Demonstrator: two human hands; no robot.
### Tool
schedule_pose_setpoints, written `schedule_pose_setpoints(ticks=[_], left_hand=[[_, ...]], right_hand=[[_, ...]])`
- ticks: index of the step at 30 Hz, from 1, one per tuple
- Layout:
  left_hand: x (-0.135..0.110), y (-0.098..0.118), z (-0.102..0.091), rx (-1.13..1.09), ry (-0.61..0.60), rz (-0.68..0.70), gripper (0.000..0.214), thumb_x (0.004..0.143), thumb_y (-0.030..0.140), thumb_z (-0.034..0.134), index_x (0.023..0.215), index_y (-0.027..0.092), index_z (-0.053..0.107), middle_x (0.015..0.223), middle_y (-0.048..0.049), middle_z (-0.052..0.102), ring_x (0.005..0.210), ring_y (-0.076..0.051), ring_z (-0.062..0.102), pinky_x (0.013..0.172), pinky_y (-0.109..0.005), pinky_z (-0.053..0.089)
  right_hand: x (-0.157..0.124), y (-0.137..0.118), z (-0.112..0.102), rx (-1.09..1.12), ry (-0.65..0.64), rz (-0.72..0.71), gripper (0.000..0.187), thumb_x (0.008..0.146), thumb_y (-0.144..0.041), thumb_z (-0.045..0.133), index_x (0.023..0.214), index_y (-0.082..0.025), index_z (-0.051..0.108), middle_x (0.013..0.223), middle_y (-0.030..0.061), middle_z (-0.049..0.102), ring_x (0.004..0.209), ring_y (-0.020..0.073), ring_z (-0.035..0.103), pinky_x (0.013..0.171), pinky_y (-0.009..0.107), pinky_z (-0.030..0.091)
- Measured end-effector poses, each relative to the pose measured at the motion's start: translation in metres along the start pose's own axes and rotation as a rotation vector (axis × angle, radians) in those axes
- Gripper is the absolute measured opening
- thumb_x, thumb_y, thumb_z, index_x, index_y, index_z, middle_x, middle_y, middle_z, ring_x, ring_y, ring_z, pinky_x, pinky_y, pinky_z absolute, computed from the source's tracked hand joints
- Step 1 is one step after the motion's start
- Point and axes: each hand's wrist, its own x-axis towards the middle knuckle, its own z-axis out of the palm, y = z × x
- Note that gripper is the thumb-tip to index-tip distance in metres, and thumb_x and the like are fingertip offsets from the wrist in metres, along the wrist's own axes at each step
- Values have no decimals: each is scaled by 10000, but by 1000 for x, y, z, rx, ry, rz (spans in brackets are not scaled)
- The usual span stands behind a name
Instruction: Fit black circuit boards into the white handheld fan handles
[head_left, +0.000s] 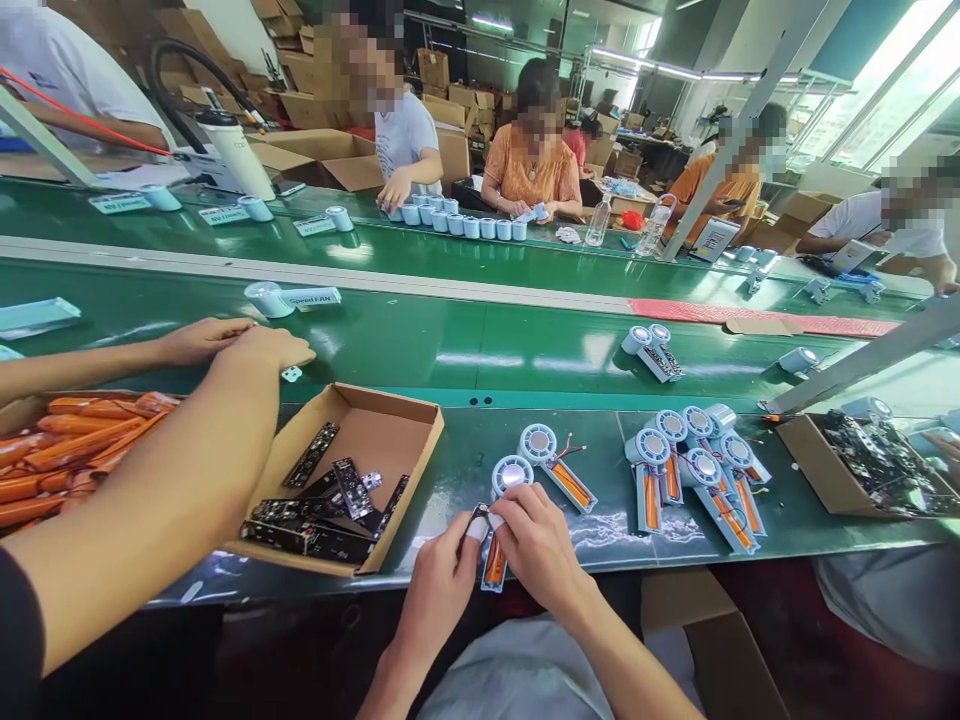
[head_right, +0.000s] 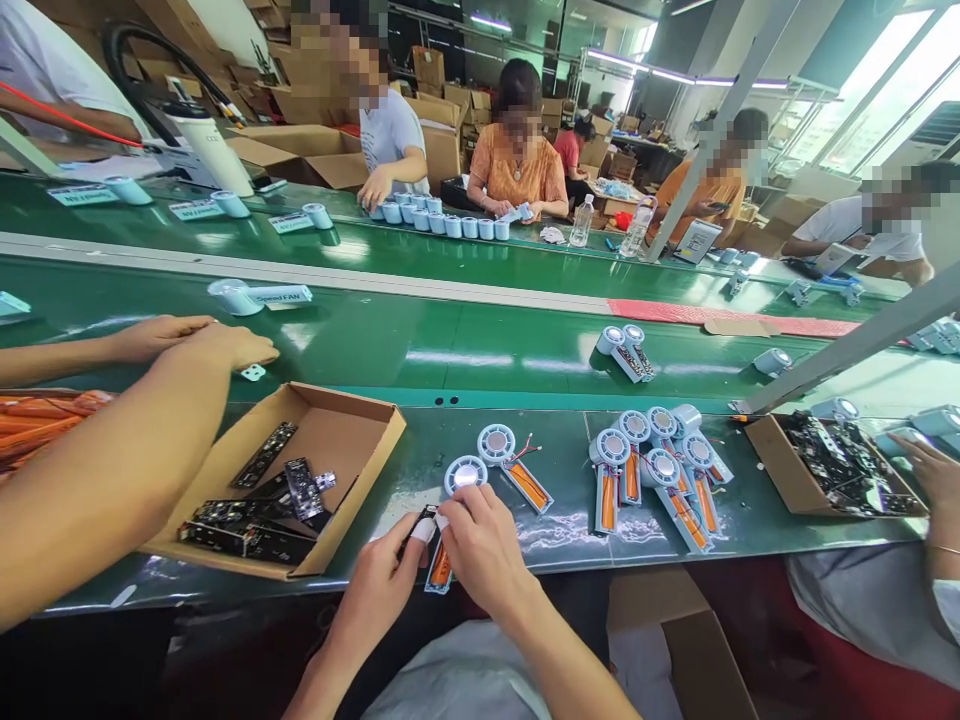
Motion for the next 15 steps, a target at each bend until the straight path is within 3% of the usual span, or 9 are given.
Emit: schedule_pose_setpoints(ticks=[6,12,15], left_hand=[[-4,-9,-2,176,54,148,263,937,253,336,851,234,584,724,-61,705,655,-250,687,576,-306,432],[4,-11,-18,113,-63,310,258,977,211,344,855,236,570,745,-14,685,645,-184,661,583,-256,457],[8,-11,-21,91,-110,332,263,987,234,354,831,237,566,718,-3,673,625,-176,645,572,-249,450]], right_hand=[[3,-7,0,-65,-67,15,192,943,-63,521,907,-197,653,908,75,636,809,227,541,701,339,497],[7,5,-12,91,-120,40,248,947,-54,540,1096,-205,668,982,64,665,884,213,579,766,319,518],[12,12,-21,160,-192,-22,211,955,-75,562,1068,-199,690,964,57,672,875,204,584,758,301,518]])
